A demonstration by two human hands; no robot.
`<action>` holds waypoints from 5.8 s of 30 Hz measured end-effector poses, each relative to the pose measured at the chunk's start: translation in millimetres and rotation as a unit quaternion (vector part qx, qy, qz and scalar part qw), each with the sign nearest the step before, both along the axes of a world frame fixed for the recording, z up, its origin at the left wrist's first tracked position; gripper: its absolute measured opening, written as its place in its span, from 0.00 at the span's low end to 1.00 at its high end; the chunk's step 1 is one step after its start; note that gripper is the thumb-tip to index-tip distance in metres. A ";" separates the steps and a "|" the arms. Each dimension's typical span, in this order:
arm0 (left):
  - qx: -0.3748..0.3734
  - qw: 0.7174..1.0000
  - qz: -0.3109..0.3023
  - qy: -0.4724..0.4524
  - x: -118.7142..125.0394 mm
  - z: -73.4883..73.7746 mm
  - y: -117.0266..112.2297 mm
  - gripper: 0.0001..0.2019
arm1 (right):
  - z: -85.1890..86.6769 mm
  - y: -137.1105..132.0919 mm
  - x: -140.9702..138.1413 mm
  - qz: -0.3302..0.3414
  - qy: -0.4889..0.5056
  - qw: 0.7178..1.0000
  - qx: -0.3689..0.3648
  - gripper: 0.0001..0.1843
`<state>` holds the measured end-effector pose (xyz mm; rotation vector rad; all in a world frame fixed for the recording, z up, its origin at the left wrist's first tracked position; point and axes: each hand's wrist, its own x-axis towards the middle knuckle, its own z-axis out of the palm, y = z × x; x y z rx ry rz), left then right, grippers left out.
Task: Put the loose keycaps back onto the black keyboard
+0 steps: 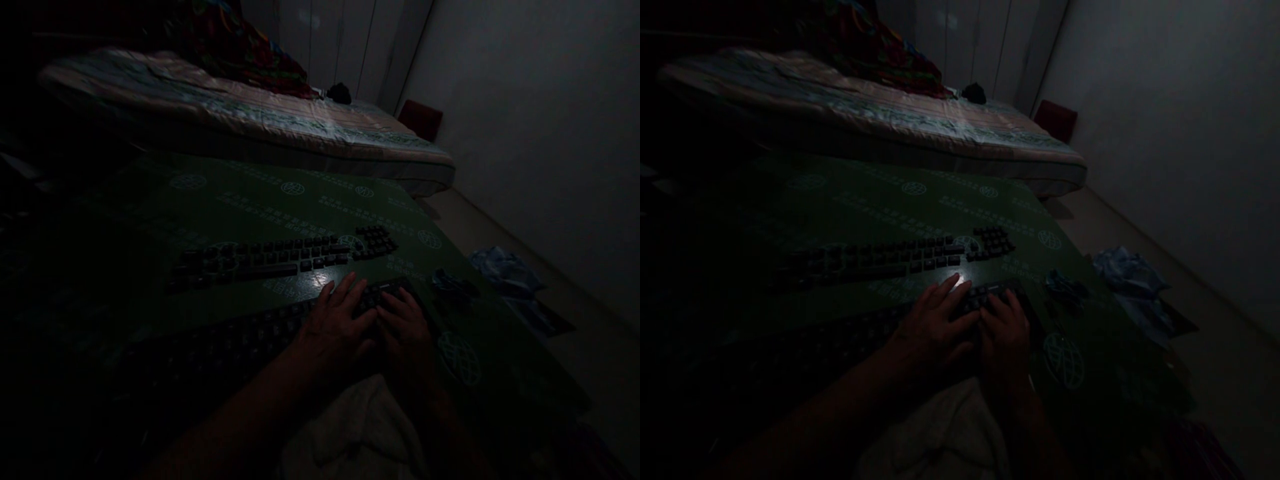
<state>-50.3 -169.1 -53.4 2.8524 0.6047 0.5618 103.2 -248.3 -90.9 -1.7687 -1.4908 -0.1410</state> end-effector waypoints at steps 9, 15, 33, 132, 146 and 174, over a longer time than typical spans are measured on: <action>-0.009 1.000 0.005 0.001 2.3 -1.4 -2.3 0.17 | 1.1 0.6 -1.6 -0.007 0.025 1.000 0.000 0.11; -0.004 0.999 0.037 -0.020 -1.1 3.2 -3.3 0.21 | 3.5 0.1 -1.2 -0.006 0.036 0.999 0.000 0.11; -0.011 0.997 0.065 -0.033 3.0 4.3 -9.2 0.21 | 8.5 -0.8 0.8 -0.008 0.066 0.997 -0.024 0.10; 0.053 0.998 0.020 0.019 -14.9 6.4 -38.7 0.20 | 3.7 -0.1 3.1 -0.055 0.011 0.992 0.116 0.11; 0.109 0.994 -0.022 -0.003 -33.5 -32.5 -107.4 0.25 | 54.1 -33.0 -21.3 0.084 -0.070 0.993 0.034 0.11; 0.102 0.993 -0.027 0.061 -41.8 -48.3 -99.1 0.26 | 17.5 -113.3 -99.5 0.116 0.014 0.993 0.022 0.12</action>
